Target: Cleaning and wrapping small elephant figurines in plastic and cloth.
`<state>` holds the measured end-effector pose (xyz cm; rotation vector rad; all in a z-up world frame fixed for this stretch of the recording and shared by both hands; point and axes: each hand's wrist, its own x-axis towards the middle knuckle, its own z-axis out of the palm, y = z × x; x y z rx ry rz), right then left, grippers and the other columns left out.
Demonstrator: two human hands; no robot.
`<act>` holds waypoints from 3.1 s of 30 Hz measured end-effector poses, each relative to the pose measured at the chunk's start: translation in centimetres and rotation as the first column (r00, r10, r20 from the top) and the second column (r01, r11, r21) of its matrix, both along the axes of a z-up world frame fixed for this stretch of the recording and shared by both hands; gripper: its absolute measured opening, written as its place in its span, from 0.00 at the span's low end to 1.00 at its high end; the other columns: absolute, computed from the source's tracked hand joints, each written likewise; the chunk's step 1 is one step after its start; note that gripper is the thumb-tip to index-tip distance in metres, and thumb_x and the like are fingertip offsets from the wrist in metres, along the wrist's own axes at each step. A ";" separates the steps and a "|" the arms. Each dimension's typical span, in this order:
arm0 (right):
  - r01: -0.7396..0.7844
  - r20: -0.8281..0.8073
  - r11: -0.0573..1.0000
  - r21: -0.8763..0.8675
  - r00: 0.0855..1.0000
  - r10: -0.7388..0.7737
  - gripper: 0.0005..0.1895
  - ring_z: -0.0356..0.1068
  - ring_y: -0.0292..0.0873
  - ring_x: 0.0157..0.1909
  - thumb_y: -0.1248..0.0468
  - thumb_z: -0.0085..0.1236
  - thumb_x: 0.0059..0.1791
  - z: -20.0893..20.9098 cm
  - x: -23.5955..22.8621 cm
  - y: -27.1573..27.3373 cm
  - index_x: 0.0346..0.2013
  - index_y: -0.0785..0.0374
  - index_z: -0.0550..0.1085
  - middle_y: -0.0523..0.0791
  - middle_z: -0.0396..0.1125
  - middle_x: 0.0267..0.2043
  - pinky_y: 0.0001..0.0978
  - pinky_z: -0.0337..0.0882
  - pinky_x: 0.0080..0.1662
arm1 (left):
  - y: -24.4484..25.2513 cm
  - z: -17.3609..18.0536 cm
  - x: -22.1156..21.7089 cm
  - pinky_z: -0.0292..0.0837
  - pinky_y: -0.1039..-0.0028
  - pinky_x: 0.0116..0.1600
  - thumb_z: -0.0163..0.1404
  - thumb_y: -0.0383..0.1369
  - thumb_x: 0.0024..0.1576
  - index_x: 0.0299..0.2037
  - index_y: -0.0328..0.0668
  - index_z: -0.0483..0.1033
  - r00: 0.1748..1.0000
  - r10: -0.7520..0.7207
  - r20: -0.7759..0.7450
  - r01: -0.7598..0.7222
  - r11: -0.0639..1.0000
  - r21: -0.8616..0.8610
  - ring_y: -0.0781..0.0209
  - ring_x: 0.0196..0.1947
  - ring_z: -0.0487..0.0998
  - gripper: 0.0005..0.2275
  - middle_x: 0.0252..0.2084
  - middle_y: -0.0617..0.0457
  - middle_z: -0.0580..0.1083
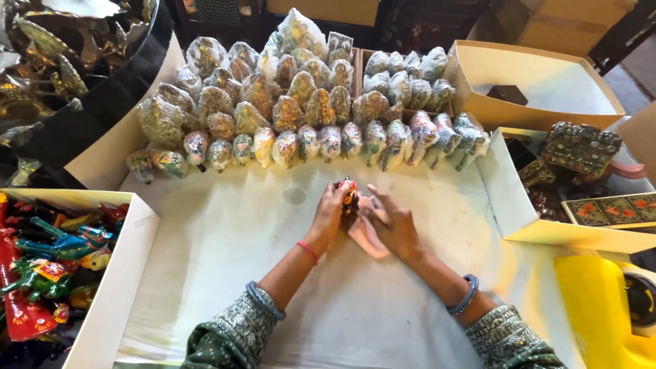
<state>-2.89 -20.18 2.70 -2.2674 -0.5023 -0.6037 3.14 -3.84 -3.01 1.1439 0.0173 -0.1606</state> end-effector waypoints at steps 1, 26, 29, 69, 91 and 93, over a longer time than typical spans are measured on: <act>0.002 0.006 1.000 -0.002 1.000 -0.002 0.27 0.76 0.56 0.51 0.65 0.64 0.48 0.6 0.1 -0.1 0.62 0.66 0.71 0.56 0.73 0.50 0.41 0.74 0.51 | 0.4 1.5 -0.2 0.73 0.71 0.48 0.47 0.45 0.62 0.51 0.39 0.72 1.000 -0.002 0.006 0.002 1.000 -0.002 0.65 0.42 0.76 0.18 0.42 0.52 0.75; -0.317 0.226 0.928 0.194 0.935 0.272 0.13 0.75 0.46 0.55 0.76 0.59 0.50 -0.9 2.0 1.9 0.47 0.61 0.76 0.45 0.74 0.49 0.35 0.74 0.60 | 1.0 -0.1 0.4 0.72 0.79 0.39 0.46 0.42 0.68 0.48 0.37 0.72 0.985 0.044 0.168 -0.019 0.989 -0.150 0.71 0.34 0.75 0.15 0.36 0.54 0.77; -0.231 0.164 0.907 0.352 0.969 0.183 0.14 0.74 0.48 0.54 0.74 0.59 0.51 0.9 2.6 2.2 0.51 0.65 0.74 0.49 0.72 0.50 0.35 0.73 0.59 | 1.5 1.9 -0.1 0.70 0.79 0.35 0.50 0.41 0.63 0.49 0.41 0.70 0.998 0.006 0.061 0.001 0.993 -0.120 0.71 0.32 0.76 0.12 0.35 0.56 0.78; 0.149 0.025 0.943 0.298 0.986 -0.164 0.10 0.71 0.38 0.31 0.61 0.60 0.54 0.5 3.6 0.7 0.37 0.66 0.76 0.47 0.73 0.29 0.30 0.71 0.37 | 1.5 1.3 -0.9 0.80 0.76 0.46 0.57 0.37 0.60 0.63 0.39 0.71 0.946 -0.252 0.202 0.258 0.966 -0.004 0.70 0.46 0.79 0.22 0.49 0.55 0.78; -0.008 0.146 0.956 0.294 0.989 -0.037 0.14 0.67 0.44 0.55 0.62 0.53 0.57 3.0 2.7 2.4 0.55 0.64 0.72 0.47 0.70 0.53 0.33 0.67 0.57 | 1.8 2.1 -0.6 0.84 0.69 0.45 0.56 0.36 0.60 0.54 0.38 0.64 0.992 -0.105 0.063 0.111 0.990 -0.088 0.65 0.43 0.79 0.18 0.45 0.51 0.75; -0.120 0.228 0.991 -0.053 0.965 0.129 0.19 0.65 0.56 0.65 0.65 0.52 0.56 5.1 1.3 4.2 0.62 0.66 0.70 0.52 0.67 0.64 0.43 0.63 0.65 | 1.6 1.8 -0.7 0.82 0.71 0.45 0.56 0.37 0.59 0.53 0.39 0.64 0.995 -0.049 0.090 0.060 0.990 -0.124 0.67 0.44 0.79 0.18 0.46 0.53 0.76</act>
